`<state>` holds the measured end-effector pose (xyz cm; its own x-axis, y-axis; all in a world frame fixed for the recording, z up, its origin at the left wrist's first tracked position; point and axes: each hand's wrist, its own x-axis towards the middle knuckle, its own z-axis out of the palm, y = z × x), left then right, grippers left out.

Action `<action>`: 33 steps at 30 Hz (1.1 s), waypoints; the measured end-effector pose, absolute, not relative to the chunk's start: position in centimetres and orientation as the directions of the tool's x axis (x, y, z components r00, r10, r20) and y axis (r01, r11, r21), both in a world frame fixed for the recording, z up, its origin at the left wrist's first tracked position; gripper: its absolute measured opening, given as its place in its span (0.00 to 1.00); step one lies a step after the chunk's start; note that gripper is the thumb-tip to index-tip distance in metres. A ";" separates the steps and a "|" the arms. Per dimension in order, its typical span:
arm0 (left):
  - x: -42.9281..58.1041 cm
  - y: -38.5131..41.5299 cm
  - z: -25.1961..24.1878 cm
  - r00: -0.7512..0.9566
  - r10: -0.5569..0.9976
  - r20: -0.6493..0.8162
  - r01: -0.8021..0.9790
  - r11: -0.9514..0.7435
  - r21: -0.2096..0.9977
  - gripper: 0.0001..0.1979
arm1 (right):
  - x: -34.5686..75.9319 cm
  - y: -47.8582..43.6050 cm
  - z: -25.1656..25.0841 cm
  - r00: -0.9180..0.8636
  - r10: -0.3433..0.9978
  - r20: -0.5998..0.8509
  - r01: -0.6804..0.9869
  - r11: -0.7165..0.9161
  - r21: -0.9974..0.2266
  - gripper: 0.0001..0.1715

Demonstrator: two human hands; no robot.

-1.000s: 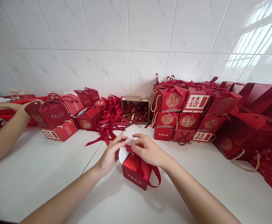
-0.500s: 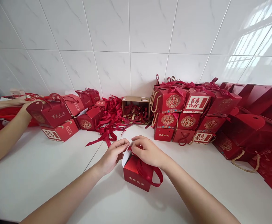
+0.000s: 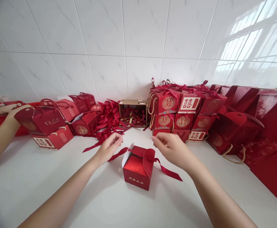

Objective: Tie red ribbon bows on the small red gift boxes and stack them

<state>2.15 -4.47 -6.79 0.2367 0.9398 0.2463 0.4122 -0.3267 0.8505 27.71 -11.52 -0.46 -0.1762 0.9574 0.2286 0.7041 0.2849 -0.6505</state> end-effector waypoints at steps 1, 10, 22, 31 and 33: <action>3.0 -5.1 -7.0 0.296 0.927 0.230 0.387 -0.337 0.858 0.14 | 27.9 -11.7 -1.5 -0.160 0.968 0.194 0.716 0.249 -0.653 0.24; 5.1 -9.4 -7.7 0.463 0.884 0.065 0.401 -0.274 0.874 0.17 | 28.0 -11.8 -8.5 -0.263 0.962 -0.076 0.242 -0.010 -0.970 0.26; 2.3 -10.0 -4.8 0.406 0.911 -0.075 0.415 -0.111 0.903 0.25 | 29.3 -12.9 -6.6 -0.419 0.902 -0.109 0.144 -0.053 -0.988 0.28; 2.5 -8.4 -6.8 0.498 0.829 -0.254 0.365 0.065 0.929 0.20 | 30.6 -11.6 -9.5 -0.348 0.931 -0.112 0.396 0.037 -0.918 0.27; 1.9 -8.5 -7.2 0.438 0.889 -0.133 0.381 -0.050 0.923 0.16 | 30.9 -12.3 -10.2 -0.257 0.966 -0.036 0.455 0.088 -0.886 0.22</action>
